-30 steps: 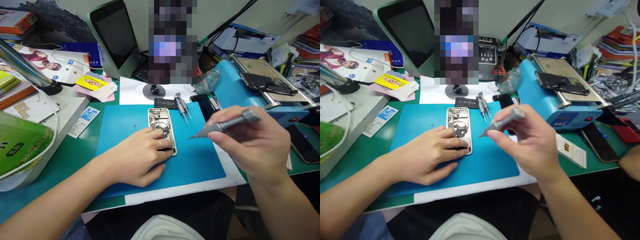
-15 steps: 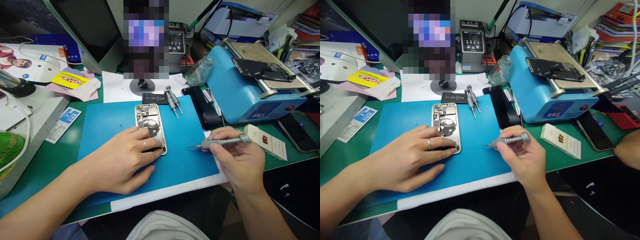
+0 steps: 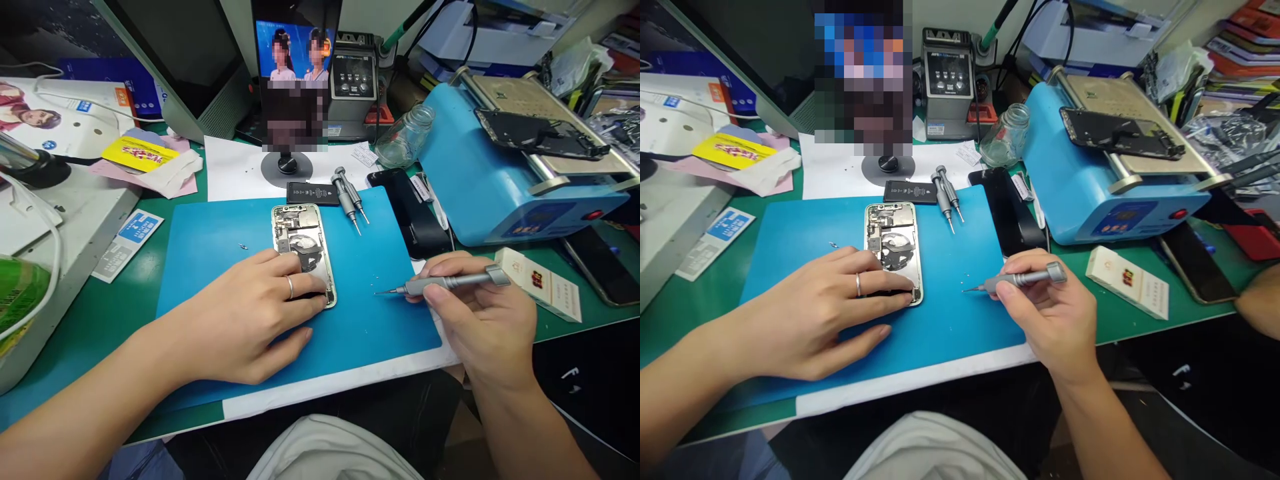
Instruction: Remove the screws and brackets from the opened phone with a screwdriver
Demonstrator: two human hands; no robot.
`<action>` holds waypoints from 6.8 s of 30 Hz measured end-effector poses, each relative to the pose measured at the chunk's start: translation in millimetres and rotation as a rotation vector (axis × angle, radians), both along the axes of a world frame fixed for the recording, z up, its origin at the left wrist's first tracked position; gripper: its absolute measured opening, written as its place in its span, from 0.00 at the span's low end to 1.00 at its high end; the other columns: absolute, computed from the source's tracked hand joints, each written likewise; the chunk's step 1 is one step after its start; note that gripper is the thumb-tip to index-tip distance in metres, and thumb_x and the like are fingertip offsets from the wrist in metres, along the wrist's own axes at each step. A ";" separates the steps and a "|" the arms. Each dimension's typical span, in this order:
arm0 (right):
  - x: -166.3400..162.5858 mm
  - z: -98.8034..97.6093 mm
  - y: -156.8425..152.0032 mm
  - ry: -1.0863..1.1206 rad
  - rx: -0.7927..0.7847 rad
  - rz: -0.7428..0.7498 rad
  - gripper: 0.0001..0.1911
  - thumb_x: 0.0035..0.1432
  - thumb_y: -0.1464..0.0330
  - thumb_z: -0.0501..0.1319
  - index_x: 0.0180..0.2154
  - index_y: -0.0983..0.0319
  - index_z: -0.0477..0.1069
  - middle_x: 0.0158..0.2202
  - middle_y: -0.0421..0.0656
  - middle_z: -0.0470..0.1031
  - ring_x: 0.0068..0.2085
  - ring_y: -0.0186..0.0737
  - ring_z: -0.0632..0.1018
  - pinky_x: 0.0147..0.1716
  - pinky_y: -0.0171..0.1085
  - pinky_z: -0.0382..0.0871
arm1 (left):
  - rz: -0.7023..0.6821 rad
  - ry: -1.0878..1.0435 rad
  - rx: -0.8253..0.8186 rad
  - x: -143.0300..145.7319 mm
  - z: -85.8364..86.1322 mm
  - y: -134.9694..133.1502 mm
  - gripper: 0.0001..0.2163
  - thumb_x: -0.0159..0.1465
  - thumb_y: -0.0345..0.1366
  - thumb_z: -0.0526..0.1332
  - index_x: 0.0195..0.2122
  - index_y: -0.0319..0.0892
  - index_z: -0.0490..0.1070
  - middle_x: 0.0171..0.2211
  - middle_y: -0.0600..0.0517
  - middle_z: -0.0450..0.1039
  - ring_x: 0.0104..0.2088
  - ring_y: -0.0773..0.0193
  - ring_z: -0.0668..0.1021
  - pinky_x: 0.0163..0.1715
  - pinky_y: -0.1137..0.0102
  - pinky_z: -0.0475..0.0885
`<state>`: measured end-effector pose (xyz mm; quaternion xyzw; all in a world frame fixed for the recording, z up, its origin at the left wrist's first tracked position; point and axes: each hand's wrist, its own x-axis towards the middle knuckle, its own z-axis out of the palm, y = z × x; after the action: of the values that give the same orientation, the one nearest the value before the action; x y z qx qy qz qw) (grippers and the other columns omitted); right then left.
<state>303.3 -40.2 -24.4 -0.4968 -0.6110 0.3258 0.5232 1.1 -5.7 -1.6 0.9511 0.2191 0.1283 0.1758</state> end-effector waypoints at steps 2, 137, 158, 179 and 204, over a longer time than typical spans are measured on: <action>-1.6 1.4 1.6 0.017 0.012 0.010 0.06 0.58 0.72 0.69 0.38 0.58 0.76 0.38 0.40 0.76 0.32 0.34 0.82 0.30 0.35 0.84 | 0.009 -0.016 -0.005 0.4 -1.4 0.4 0.14 0.74 0.36 0.58 0.56 0.42 0.77 0.58 0.52 0.79 0.44 0.55 0.76 0.40 0.57 0.67; -65.1 30.8 67.4 0.195 0.185 0.352 0.11 0.56 0.77 0.70 0.41 0.60 0.79 0.39 0.41 0.76 0.37 0.35 0.81 0.32 0.37 0.83 | 0.618 -0.700 -0.356 7.8 -0.7 2.3 0.03 0.66 0.29 0.69 0.35 0.42 0.82 0.32 0.53 0.85 0.29 0.67 0.80 0.28 0.72 0.75; -64.7 31.1 68.5 0.255 0.136 0.412 0.13 0.57 0.79 0.68 0.43 0.59 0.79 0.38 0.43 0.77 0.37 0.37 0.84 0.30 0.34 0.86 | 0.622 -0.817 -0.572 8.5 -2.5 4.0 0.04 0.66 0.31 0.70 0.33 0.42 0.83 0.30 0.52 0.84 0.28 0.67 0.81 0.26 0.74 0.75; -71.9 32.0 58.1 0.183 0.118 0.212 0.27 0.61 0.72 0.69 0.58 0.51 0.63 0.38 0.35 0.81 0.38 0.29 0.84 0.38 0.27 0.84 | 0.611 -0.678 -0.485 14.0 -1.8 0.2 0.06 0.68 0.32 0.66 0.34 0.41 0.83 0.29 0.54 0.83 0.29 0.69 0.79 0.31 0.75 0.71; -79.8 23.7 55.2 0.160 0.343 0.164 0.34 0.60 0.80 0.66 0.62 0.48 0.63 0.43 0.37 0.80 0.40 0.34 0.86 0.41 0.34 0.87 | 0.742 -0.745 -0.547 22.2 -3.8 -4.2 0.07 0.67 0.33 0.65 0.32 0.45 0.82 0.28 0.58 0.83 0.29 0.71 0.78 0.33 0.77 0.71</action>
<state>223.5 15.0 -0.7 -0.3217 -0.6522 0.2971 0.6188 23.3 -9.9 -5.4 0.6217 0.4858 0.4455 0.4231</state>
